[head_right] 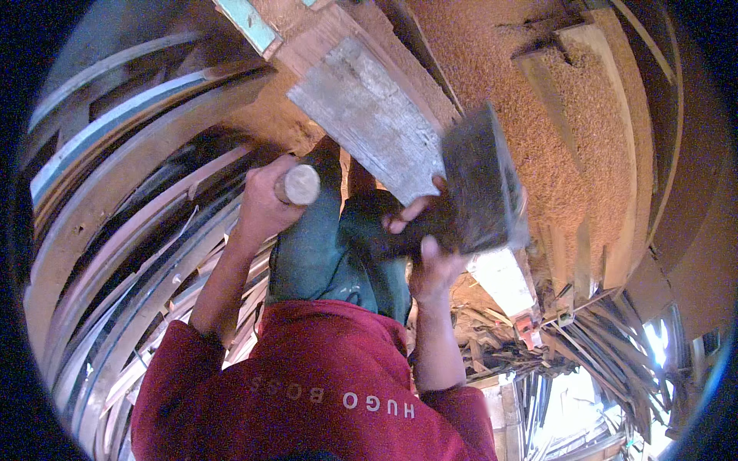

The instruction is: The person uses a mallet and a chisel to carve a notch into a curved wooden board in a workshop.

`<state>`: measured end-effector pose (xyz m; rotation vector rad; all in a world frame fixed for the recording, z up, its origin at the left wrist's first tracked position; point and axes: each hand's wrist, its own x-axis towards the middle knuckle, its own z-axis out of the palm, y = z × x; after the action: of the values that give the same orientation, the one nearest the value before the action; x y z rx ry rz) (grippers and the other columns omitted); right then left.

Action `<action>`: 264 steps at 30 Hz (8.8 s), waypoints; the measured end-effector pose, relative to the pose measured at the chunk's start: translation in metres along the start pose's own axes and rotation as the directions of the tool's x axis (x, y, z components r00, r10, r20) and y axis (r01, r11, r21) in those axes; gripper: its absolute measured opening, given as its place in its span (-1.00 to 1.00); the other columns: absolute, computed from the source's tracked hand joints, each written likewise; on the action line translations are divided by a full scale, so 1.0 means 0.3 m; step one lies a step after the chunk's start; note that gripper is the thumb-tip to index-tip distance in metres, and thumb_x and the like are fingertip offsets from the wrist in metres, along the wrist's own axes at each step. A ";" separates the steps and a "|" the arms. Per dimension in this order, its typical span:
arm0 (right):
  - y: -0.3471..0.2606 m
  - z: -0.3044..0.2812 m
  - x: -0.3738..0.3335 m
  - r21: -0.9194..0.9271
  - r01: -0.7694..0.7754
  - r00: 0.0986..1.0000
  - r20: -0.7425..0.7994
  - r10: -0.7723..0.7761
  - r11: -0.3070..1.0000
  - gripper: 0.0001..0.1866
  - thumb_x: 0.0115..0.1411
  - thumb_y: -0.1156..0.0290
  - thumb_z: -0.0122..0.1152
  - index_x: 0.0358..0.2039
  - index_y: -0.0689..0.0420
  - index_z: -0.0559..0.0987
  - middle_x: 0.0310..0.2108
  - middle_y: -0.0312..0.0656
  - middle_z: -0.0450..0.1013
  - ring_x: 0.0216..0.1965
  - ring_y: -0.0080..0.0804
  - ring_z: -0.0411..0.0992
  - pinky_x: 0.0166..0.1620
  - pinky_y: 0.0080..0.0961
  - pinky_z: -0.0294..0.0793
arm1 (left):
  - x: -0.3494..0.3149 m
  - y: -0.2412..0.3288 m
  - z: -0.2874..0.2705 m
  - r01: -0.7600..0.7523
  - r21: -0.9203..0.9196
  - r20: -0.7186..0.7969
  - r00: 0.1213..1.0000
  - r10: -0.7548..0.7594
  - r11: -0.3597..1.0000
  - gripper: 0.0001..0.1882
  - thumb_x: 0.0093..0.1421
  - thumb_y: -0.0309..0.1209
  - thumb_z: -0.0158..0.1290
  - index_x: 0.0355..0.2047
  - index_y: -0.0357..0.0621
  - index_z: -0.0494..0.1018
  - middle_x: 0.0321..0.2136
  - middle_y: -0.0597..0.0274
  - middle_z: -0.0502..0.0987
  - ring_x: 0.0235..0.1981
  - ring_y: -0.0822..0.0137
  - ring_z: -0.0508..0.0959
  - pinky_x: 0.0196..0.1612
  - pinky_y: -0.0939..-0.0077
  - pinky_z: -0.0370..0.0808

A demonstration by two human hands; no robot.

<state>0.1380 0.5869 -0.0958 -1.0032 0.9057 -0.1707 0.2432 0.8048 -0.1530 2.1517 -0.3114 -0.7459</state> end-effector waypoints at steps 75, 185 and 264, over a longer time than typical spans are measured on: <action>0.066 -0.160 -0.274 -0.435 -0.085 0.984 -0.178 0.006 0.897 -0.38 0.21 -0.09 0.14 -0.14 0.33 0.41 -0.67 -0.15 0.38 -0.76 -0.45 0.36 -0.67 -0.57 0.33 | 0.364 0.395 0.131 -0.769 -0.221 0.191 0.569 0.799 0.600 -0.64 -0.18 -0.16 0.35 -0.43 0.01 0.47 -0.60 0.19 0.54 -0.49 0.03 0.62 -0.48 0.12 0.53; 0.217 -0.551 -0.092 -0.430 -0.122 0.935 -0.352 -0.042 0.894 -0.74 0.36 0.27 0.17 -0.27 0.16 0.33 -0.66 -0.21 0.36 -0.77 -0.46 0.33 -0.70 -0.50 0.36 | 0.326 0.452 0.177 -0.726 0.140 0.347 0.673 0.653 0.673 -0.59 -0.19 -0.16 0.39 -0.37 -0.04 0.51 -0.51 0.13 0.60 -0.42 -0.01 0.66 -0.35 0.08 0.59; 0.188 -0.457 0.023 -0.324 -0.074 0.923 -0.381 -0.058 0.943 -0.75 0.41 0.26 0.10 -0.32 0.13 0.33 -0.64 -0.24 0.35 -0.74 -0.46 0.35 -0.68 -0.52 0.35 | 0.425 0.371 0.385 -0.747 0.256 0.726 0.568 0.388 0.614 -0.85 -0.05 -0.39 0.23 -0.43 -0.13 0.63 -0.41 0.02 0.67 -0.27 0.03 0.69 -0.24 0.12 0.62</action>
<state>0.0281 0.5252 -0.1742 -1.3069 1.3321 -0.2181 0.2777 0.6040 -0.1753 1.9834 -1.7284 -0.9935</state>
